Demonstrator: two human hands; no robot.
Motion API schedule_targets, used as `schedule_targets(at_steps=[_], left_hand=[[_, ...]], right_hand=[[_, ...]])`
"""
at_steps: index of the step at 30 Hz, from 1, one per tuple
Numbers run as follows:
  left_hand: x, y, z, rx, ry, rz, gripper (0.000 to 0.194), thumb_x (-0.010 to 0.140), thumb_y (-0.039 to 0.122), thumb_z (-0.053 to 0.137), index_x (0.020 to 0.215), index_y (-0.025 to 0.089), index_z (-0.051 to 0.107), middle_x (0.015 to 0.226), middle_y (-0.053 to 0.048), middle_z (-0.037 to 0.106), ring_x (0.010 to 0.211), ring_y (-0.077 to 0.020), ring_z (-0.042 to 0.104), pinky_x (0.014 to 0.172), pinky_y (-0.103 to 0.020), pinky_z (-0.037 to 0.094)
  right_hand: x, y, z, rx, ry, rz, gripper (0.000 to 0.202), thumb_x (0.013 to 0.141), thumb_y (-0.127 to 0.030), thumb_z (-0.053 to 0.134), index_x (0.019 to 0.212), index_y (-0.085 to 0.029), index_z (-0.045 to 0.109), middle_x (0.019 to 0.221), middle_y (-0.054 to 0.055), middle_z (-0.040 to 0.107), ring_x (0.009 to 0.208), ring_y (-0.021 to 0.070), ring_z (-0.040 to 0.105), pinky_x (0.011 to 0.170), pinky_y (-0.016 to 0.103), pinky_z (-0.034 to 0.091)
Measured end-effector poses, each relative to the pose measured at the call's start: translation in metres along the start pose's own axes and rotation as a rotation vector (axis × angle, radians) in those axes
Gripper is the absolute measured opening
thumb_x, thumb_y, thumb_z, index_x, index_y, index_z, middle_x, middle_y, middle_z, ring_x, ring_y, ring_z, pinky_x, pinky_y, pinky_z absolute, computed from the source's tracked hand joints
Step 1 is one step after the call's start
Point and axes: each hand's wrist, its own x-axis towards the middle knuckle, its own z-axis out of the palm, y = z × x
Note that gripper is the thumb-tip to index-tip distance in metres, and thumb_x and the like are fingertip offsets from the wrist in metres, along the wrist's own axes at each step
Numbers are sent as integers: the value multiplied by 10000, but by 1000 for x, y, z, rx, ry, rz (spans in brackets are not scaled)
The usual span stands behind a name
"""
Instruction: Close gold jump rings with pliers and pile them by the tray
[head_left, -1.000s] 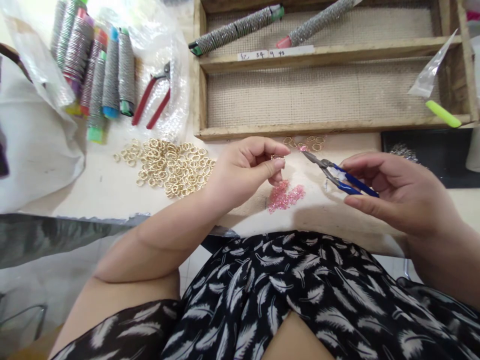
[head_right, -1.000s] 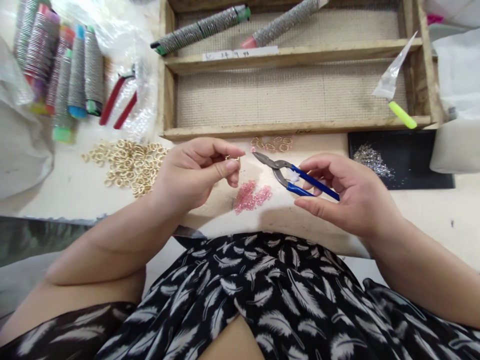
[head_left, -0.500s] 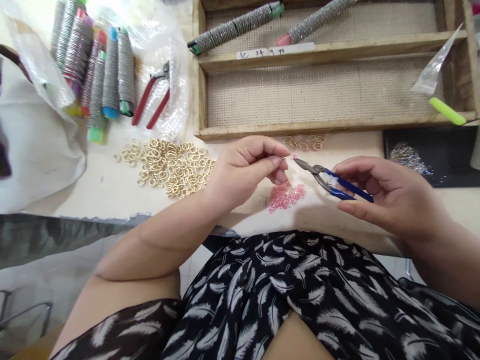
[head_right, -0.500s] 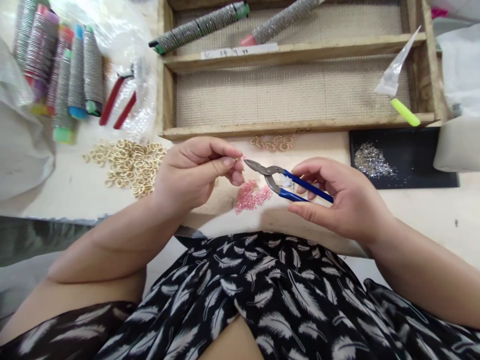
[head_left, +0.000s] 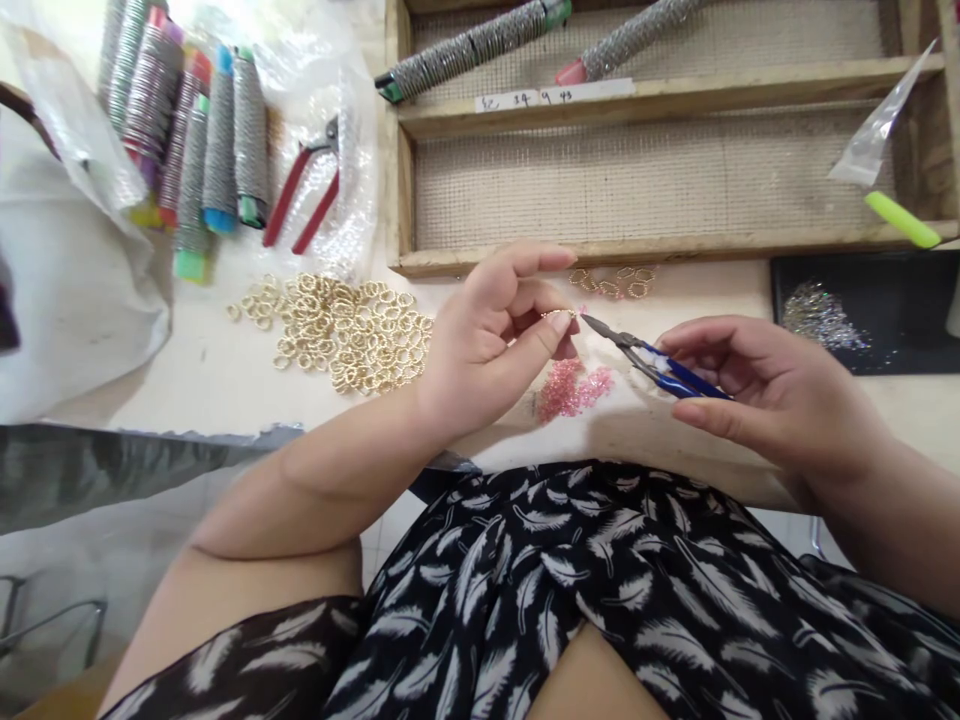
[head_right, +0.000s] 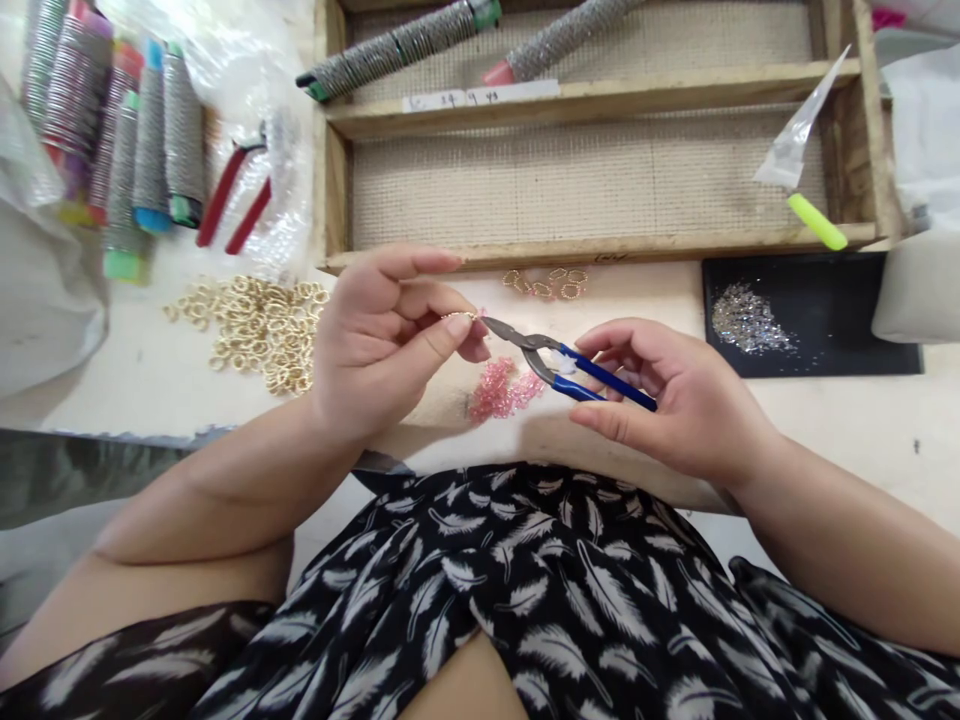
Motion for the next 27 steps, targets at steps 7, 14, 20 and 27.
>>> schedule_targets(at_steps=[7,14,20,27], left_hand=[[1,0,-2,-27,-14,-95,311,918,243,722,1214,230,629,757,16,711,606,-131,686,595,-279,604],[3,-5,-4,-111,-33,-158,284,900,212,710,1176,250,656,729,29,712,530,-120,644,531,-275,574],[3,-2,-3,-141,-47,-164,288,870,172,680,1147,239,644,707,37,698,514,-123,640,511,-276,558],[1,0,1,-76,-25,-126,304,856,178,692,1148,249,642,675,58,659,547,-116,660,522,-245,552]], right_hand=[[-3,4,0,-143,6,-106,426,808,-433,940,1166,-270,776,1072,55,809,879,237,785,789,371,690],[-9,16,-3,-303,21,-228,456,872,-455,890,1294,-345,756,1250,65,775,1125,331,755,1011,510,645],[-11,17,-3,-331,22,-236,453,882,-448,882,1304,-368,740,1259,59,769,1143,346,742,1049,538,613],[-9,10,-2,-386,-5,-263,435,903,-436,864,1304,-372,708,1241,55,756,1083,334,728,964,526,609]])
